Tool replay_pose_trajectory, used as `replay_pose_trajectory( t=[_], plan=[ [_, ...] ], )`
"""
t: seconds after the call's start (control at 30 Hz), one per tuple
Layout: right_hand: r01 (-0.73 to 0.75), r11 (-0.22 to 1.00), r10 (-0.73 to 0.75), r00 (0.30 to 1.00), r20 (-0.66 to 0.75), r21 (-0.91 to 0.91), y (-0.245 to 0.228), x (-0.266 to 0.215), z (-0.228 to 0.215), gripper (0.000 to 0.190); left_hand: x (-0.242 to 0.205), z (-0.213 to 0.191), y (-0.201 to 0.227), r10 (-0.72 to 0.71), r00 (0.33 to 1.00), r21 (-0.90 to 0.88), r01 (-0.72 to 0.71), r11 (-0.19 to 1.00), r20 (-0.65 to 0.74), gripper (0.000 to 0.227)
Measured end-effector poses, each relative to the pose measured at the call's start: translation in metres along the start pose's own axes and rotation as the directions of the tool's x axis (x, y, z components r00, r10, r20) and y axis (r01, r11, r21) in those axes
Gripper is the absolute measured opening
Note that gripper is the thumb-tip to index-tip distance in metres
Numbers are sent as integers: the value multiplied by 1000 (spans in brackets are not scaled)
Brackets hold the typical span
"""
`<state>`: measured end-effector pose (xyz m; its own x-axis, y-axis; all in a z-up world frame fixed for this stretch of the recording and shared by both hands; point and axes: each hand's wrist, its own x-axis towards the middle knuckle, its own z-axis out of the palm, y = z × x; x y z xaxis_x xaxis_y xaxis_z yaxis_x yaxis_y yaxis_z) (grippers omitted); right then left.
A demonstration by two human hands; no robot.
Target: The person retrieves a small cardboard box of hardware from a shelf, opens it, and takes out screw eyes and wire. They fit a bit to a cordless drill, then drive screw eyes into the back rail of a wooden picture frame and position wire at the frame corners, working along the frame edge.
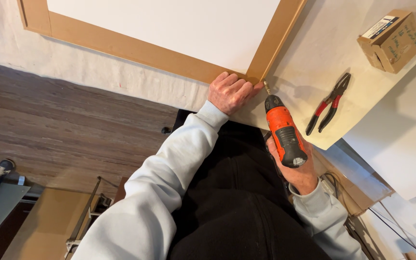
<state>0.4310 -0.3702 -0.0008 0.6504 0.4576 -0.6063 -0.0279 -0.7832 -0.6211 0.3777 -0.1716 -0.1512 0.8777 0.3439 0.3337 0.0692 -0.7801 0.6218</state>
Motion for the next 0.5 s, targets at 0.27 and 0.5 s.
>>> replay_pose_trajectory(
  t=[0.27,0.5],
  plan=[
    [-47,998,47,999,2,-45,-13,4,-2,34,1,-1,1,-6,1000,-7,6,1000,19,51],
    [9,998,-9,1000,-1,-57,-13,6,-5,31,1,0,0,-6,1000,-10,6,1000,9,50]
  ],
)
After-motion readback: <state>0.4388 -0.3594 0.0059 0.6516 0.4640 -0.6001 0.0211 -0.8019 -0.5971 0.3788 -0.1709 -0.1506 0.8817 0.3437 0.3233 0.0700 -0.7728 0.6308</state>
